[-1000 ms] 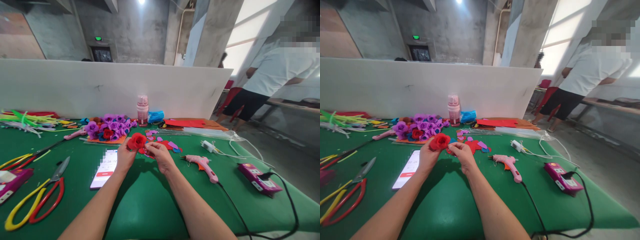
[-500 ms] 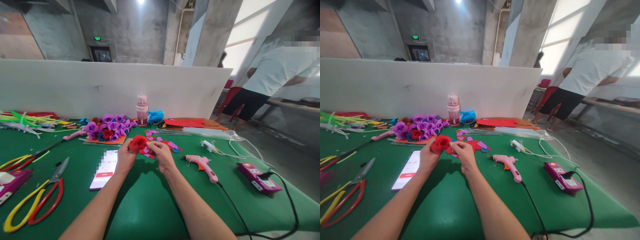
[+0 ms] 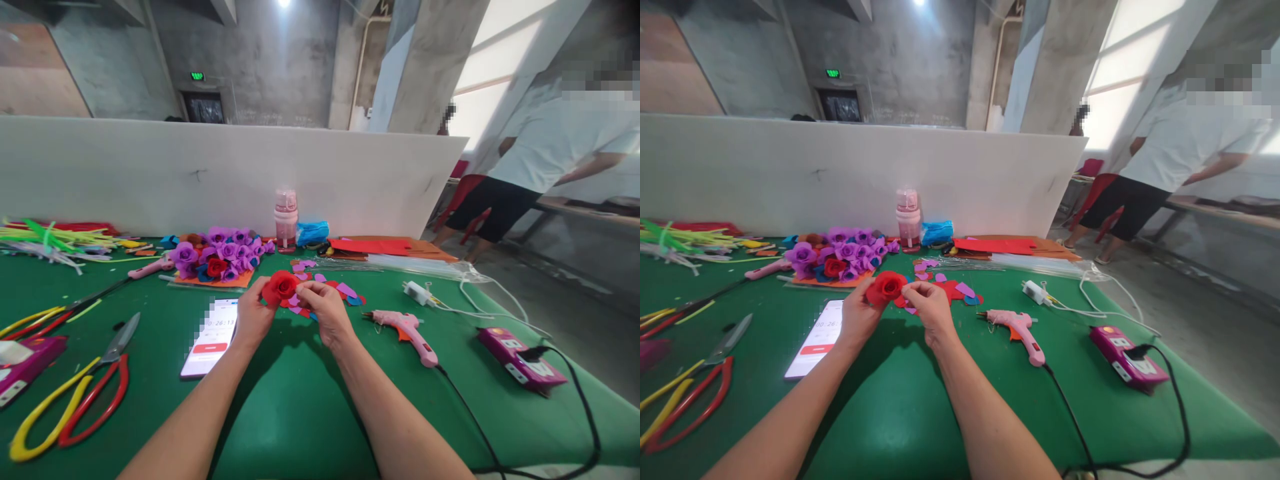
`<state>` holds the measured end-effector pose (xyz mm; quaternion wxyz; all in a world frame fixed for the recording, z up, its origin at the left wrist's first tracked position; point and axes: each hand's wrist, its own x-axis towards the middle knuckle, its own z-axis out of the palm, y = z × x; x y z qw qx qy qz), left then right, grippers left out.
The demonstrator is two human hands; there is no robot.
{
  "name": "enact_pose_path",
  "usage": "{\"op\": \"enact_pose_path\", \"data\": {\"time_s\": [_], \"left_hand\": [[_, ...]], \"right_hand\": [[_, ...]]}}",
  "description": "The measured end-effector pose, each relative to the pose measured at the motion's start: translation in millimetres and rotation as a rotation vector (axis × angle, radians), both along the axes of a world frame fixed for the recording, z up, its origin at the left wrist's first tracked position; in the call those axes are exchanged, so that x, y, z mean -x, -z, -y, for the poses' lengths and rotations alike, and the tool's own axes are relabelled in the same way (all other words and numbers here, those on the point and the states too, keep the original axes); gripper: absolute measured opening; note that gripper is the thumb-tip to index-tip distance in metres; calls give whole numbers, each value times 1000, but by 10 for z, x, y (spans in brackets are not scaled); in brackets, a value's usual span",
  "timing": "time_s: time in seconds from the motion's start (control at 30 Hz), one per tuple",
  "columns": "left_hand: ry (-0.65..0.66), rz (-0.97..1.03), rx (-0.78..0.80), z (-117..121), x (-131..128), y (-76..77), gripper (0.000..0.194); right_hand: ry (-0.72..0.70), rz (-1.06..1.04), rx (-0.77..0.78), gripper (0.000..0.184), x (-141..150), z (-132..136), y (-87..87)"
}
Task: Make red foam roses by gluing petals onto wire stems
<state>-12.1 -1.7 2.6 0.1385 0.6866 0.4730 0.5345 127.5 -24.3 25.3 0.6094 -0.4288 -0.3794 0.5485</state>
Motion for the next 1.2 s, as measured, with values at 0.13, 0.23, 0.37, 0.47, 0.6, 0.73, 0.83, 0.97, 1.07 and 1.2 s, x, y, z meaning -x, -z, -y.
{"op": "enact_pose_path", "data": {"time_s": [0.13,0.23,0.37,0.47,0.6,0.73,0.83,0.97,1.07,1.2], "left_hand": [[-12,12,-1,-7,5,-5,17],[-25,15,5,-8,9,-9,19],[-32,6,20,-3,10,-8,19],[-38,-4,22,4,7,-7,19],[-19,-22,16,22,-1,-18,20],[-19,-24,27,38,-8,-27,20],[-31,-17,38,42,-11,-26,18],[-28,-17,47,43,-10,-31,16],[-38,-19,46,44,-12,-43,15],[-38,-27,27,53,-18,-48,13]], "right_hand": [[-15,-49,3,15,-3,-26,35],[-77,-57,-3,15,14,-17,51],[-127,-22,-5,16,47,22,42],[-122,-6,-5,18,61,41,31],[-165,-20,-7,21,69,34,54],[-213,-95,25,20,83,23,100],[-236,-121,33,22,101,32,110],[-235,-115,37,25,112,44,105],[-261,-135,49,26,109,44,110],[-318,-220,83,25,113,48,110]]}}
